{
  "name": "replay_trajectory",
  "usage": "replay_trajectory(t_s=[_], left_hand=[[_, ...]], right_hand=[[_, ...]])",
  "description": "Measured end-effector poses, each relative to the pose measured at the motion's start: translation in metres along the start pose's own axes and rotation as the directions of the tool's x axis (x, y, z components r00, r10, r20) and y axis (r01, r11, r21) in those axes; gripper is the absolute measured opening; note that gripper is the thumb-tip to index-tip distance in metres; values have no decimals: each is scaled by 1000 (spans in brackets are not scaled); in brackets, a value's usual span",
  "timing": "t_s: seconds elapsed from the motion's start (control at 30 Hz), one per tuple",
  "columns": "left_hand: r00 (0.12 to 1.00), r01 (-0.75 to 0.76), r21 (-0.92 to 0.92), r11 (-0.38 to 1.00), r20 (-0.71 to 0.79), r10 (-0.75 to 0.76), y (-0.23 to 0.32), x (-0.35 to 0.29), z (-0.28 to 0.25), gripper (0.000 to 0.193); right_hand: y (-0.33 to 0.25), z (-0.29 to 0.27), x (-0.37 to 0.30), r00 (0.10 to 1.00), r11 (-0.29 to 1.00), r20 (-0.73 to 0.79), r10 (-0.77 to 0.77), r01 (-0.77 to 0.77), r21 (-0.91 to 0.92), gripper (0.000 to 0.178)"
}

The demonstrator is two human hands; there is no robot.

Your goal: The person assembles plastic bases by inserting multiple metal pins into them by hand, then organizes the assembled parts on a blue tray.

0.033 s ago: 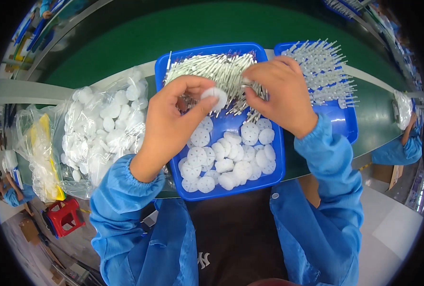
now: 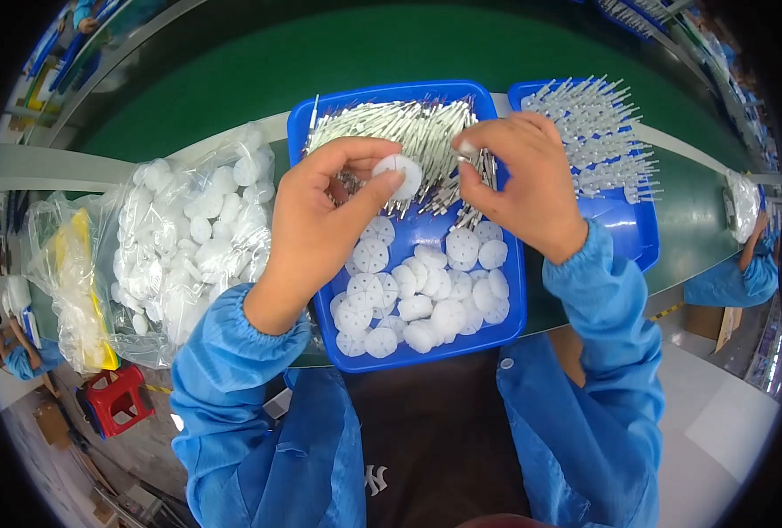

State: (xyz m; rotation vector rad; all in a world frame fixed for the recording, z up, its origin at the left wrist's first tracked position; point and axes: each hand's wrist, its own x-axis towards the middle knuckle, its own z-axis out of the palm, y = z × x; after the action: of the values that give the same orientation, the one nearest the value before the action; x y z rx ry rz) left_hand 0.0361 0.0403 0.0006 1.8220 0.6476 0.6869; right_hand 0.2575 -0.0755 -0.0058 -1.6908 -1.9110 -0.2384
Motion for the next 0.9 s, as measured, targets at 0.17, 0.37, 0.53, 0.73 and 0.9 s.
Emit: replay_trajectory(t_s=[0.17,0.37,0.53,0.73,0.9], left_hand=[[992,116,-243,963,-19,-124,-15,6,4,27],[920,-322,257,911,-143,366,-17,7,-1,26],[996,-47,-353,934,-92,15,-6,-6,5,28],[994,-69,-399,914,-110,27,-10,-3,2,30],[990,-130,-244,961,-90,111,-15,-1,0,32]], right_hand=[[-17,3,-11,883,828,-45,468,-420,370,19],[-44,1,0,950,915,-87,300,-261,306,20],[-54,-5,6,966,949,-70,247,-227,221,24],[-52,-7,5,949,908,-11,315,-298,294,21],[-52,-8,6,925,849,40,378,-364,383,18]])
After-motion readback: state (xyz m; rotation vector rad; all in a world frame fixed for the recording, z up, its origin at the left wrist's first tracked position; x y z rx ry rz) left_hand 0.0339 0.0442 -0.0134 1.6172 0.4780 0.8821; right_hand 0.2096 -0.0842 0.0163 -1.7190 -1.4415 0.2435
